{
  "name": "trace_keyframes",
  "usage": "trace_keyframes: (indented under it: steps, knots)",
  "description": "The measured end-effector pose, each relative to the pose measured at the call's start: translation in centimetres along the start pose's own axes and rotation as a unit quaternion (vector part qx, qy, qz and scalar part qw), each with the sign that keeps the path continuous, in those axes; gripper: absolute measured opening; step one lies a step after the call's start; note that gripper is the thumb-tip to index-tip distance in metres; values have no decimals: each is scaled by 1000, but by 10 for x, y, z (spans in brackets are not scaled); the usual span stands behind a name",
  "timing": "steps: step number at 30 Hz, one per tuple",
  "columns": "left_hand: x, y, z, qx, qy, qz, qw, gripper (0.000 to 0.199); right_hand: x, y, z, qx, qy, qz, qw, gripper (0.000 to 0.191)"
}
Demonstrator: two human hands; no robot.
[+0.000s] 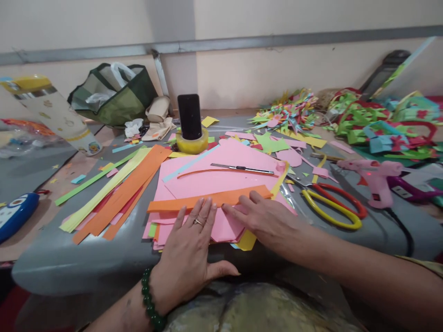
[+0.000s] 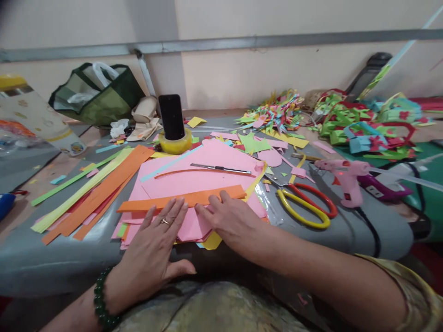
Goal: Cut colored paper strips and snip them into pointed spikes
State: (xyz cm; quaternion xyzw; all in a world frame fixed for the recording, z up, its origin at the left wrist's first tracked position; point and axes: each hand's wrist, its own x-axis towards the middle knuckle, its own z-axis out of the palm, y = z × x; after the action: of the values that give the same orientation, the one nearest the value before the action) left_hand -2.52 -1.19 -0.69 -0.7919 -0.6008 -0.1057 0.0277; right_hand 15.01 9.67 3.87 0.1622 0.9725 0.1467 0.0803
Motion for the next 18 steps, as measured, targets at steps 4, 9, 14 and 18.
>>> trace_keyframes:
  steps: [4, 9, 14, 18]
  knots:
    - [1, -4, 5, -3, -14, -10, 1000, 98, 0, 0, 1, 7, -2, 0, 1000, 36]
    - [2, -4, 1, -25, -21, -15, 999, 102, -1, 0, 3, 15, 6, 14, 1000, 35]
    - [4, -3, -1, -30, -33, -25, 999, 95, -1, 0, 1, 24, -7, 18, 1000, 34]
    - [4, -3, 1, -20, -38, -35, 998, 95, 1, 3, -1, 81, 2, 26, 996, 31]
